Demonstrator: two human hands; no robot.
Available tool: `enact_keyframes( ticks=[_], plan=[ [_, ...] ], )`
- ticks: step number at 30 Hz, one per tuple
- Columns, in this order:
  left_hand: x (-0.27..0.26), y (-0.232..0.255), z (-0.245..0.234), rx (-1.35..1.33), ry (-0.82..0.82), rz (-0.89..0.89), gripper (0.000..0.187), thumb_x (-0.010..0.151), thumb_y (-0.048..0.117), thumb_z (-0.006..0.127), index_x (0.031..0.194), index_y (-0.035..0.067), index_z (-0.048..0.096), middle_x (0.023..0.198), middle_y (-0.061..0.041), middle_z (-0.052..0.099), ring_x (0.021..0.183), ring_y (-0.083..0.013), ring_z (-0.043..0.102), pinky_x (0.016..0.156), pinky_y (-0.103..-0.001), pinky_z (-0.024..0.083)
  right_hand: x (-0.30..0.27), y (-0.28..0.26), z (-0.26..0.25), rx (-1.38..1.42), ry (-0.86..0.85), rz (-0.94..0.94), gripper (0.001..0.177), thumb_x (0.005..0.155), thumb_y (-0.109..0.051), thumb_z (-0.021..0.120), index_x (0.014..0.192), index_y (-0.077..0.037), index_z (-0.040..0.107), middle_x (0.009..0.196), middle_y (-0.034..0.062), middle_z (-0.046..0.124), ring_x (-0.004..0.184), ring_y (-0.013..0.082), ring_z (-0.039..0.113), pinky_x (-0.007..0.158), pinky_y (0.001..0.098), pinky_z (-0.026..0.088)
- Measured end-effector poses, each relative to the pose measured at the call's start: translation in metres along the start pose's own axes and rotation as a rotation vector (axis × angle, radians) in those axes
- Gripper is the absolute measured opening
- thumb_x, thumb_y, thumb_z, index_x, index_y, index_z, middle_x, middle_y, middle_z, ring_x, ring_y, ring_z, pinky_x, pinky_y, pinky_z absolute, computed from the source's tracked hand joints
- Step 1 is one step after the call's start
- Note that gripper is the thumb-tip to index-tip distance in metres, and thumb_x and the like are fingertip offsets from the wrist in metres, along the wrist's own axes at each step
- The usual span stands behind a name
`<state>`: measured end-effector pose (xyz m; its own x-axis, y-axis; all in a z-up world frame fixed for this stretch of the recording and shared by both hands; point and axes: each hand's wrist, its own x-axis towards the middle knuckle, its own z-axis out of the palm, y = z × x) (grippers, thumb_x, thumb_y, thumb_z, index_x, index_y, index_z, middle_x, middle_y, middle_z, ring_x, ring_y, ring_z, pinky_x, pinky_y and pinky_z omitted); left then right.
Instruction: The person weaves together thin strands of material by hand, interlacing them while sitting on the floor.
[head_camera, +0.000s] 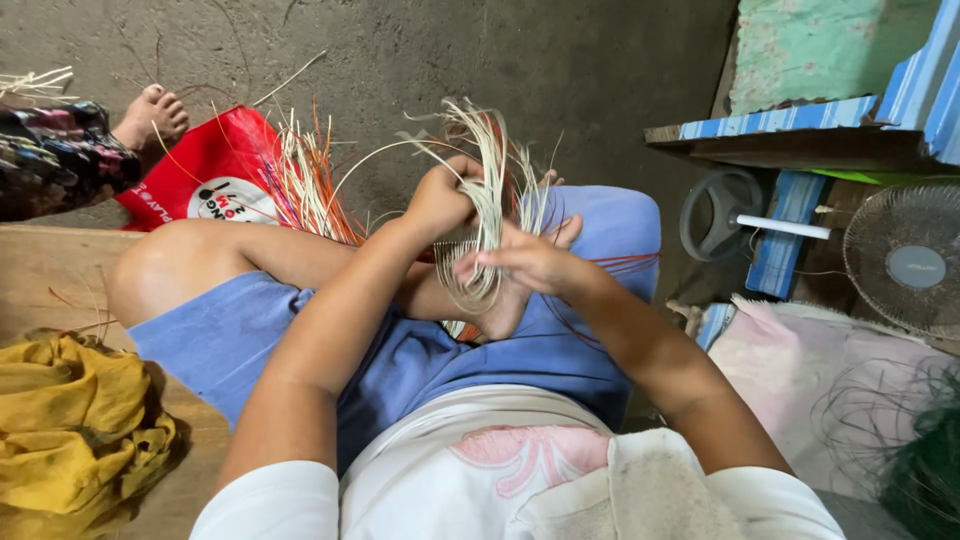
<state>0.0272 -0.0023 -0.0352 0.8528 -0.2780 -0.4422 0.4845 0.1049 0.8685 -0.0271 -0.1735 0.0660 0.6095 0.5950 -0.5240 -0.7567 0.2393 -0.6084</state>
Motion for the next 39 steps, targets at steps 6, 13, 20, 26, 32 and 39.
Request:
enact_keyframes(
  ticks=[6,13,20,26,32,39],
  plan=[
    [0.005,-0.012,-0.008,-0.012,0.106,-0.021,0.028,0.085,0.002,0.069,0.113,0.003,0.068,0.099,-0.021,0.073,0.100,-0.0307,0.068,0.098,-0.046,0.050,-0.007,-0.074,0.016,-0.658,-0.193,0.023,0.043,0.087,-0.021,0.084,0.122,-0.001,0.070,0.111,0.0131,0.074,0.102,0.0210,0.066,0.094,0.0407,0.055],
    [0.038,0.035,-0.002,-0.025,0.034,0.116,0.036,0.082,0.003,0.075,0.117,-0.002,0.070,0.104,-0.022,0.073,0.102,-0.0318,0.069,0.099,-0.045,0.050,0.017,-0.078,0.020,-0.185,-0.320,-0.087,0.079,0.085,-0.055,0.070,0.127,0.010,0.060,0.118,0.0272,0.070,0.113,0.0286,0.069,0.104,0.0412,0.051],
    [0.057,0.010,-0.083,0.035,0.247,-0.252,0.026,0.084,0.007,0.066,0.110,0.005,0.067,0.071,-0.011,0.070,0.057,-0.0224,0.074,0.054,-0.036,0.063,-0.009,-0.058,-0.080,0.047,-0.311,-0.128,0.098,0.086,-0.075,0.055,0.128,0.014,0.056,0.110,0.0316,0.070,0.111,0.0463,0.069,0.104,0.0614,0.049],
    [0.006,0.166,-0.022,-0.263,-0.413,0.046,0.013,0.091,0.001,0.075,0.089,0.007,0.065,0.079,-0.004,0.069,0.064,-0.0107,0.065,0.064,-0.022,0.060,0.003,-0.122,-0.039,0.073,-0.524,-0.274,0.066,0.102,-0.064,0.051,0.124,-0.004,0.067,0.073,0.0008,0.061,0.074,0.0205,0.063,0.094,0.0421,0.046],
    [0.002,0.148,-0.082,-0.640,0.399,-0.250,0.051,0.102,0.007,0.053,0.152,0.000,0.049,0.066,0.002,0.052,0.054,-0.0090,0.054,0.056,-0.026,0.063,-0.028,-0.125,-0.090,0.057,-0.272,-0.163,0.071,0.099,-0.067,0.054,0.123,-0.001,0.065,0.071,0.0004,0.057,0.070,0.0183,0.065,0.089,0.0437,0.052],
    [-0.014,0.164,-0.093,-0.400,0.100,-0.202,0.025,0.092,0.015,0.075,0.088,0.015,0.050,0.051,0.008,0.040,0.043,-0.0037,0.042,0.070,-0.027,0.063,-0.024,-0.106,-0.075,0.619,0.138,-0.472,0.050,0.100,-0.056,0.051,0.109,-0.010,0.068,0.074,-0.0003,0.057,0.076,0.0157,0.058,0.094,0.0392,0.048]
  ],
)
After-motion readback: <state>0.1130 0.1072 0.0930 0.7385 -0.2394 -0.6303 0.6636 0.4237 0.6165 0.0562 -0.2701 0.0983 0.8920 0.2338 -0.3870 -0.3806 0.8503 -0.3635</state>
